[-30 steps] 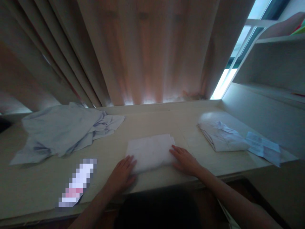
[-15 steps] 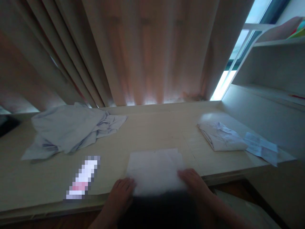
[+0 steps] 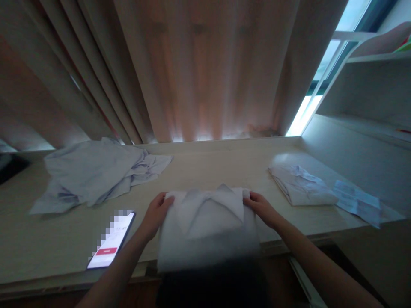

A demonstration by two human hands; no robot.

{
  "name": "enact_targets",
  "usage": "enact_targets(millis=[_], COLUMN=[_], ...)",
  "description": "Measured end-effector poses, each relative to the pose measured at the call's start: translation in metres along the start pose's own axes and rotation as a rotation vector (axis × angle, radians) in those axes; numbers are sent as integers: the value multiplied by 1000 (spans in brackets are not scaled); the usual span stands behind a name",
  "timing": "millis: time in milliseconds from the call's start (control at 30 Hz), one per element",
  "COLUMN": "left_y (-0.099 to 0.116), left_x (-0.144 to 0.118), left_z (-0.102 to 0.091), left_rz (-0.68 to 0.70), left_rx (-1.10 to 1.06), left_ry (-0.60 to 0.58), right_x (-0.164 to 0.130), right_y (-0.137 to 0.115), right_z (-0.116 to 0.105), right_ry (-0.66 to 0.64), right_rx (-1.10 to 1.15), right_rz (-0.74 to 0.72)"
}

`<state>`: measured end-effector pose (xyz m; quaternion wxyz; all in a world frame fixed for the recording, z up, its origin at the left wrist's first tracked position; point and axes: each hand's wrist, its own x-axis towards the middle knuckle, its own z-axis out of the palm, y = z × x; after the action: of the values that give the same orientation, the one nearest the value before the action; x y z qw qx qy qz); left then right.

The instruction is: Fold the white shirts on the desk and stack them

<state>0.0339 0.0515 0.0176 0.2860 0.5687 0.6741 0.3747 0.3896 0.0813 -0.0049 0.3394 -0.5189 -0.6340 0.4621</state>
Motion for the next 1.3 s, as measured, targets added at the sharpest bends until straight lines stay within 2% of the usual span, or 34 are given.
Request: enact_targets(millis=[133, 233, 300, 400, 467, 567, 633, 767, 900, 1033, 1167, 1300], left_y=[-47, -65, -67, -68, -74, -86, -91, -91, -99, -109, -99, -91], left_x=[11, 7, 2, -5, -7, -9, -8, -6, -13, -36, -71, -94], left_z=[34, 56, 66, 73, 75, 79, 80, 75, 65, 63, 68, 78], left_rz=[-10, 130, 277, 464, 603, 788, 843, 816, 820, 830, 730, 654], left_rx=[146, 311, 517, 781, 827, 842, 860, 861, 761, 723, 837, 915], left_ry=[-21, -87, -135, -132, -149, -181, -209, -183, -156, -185, -201, -354], right_x=[18, 23, 21, 15, 11, 4, -1, -7, -18, -34, -39, -32], right_y=[50, 66, 63, 50, 45, 45, 45, 37, 32, 42, 54, 61], right_z=[13, 27, 37, 52, 59, 62, 60, 56, 56, 61, 66, 67], right_ry=[97, 163, 192, 172, 42, -30, -56, -48, -31, -119, -135, -151], right_rx=[-201, -320, -481, -732, -840, -928, -963, -976, -988, -1000, -994, -994], right_rz=[147, 73, -61, -228, -329, -375, -373, -404, -461, -495, -460, -453])
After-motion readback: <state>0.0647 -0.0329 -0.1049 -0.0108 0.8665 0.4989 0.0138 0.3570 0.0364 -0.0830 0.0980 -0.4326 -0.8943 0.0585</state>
